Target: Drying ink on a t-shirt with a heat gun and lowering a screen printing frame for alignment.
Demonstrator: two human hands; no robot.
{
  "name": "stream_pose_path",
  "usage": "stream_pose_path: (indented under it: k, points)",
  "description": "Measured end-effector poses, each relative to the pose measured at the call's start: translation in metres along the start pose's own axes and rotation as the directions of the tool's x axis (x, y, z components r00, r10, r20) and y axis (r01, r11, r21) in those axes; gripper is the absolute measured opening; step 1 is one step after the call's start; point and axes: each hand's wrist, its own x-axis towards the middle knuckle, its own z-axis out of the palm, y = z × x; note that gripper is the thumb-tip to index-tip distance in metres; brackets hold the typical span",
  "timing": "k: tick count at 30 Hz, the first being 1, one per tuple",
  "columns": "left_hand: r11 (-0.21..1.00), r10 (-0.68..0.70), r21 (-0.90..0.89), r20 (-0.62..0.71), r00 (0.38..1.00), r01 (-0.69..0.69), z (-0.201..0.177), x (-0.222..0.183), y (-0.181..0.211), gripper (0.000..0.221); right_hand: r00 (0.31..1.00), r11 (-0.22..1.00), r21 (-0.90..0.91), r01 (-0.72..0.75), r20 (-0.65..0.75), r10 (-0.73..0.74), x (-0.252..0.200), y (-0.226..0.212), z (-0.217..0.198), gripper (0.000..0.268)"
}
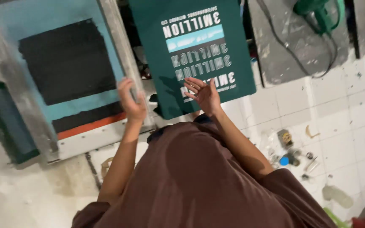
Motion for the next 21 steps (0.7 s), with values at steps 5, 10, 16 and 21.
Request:
stream_pose_path:
  k: [5,10,16,21]
  points:
    - [0.948,-0.278,0.297,0.583,0.763,0.118,0.105,-0.039,0.07,0.093,0.999,0.992,-0.128,0.016,0.034,-0.012,0.032,-0.009,-0.092,0.056]
    - [0.815,-0.465,0.578,0.634,0.618,0.021,0.129,-0.07,0.066,0.131,0.956,-0.097,-0.952,0.29,0.293,-0.019,0.026,-0.04,-0.104,0.077]
    - [0.82,-0.506,0.569,0.67,0.543,0.061,0.13,-0.07,0.058,0.14,0.943,-0.347,-0.877,0.332,0.324,0.082,0.028,-0.038,-0.123,0.096]
    - [0.807,-0.527,0.586,0.657,0.54,0.075,0.128,-0.074,0.059,0.145,0.898,-0.421,-0.803,0.421,0.434,0.071,0.027,-0.046,-0.159,0.093]
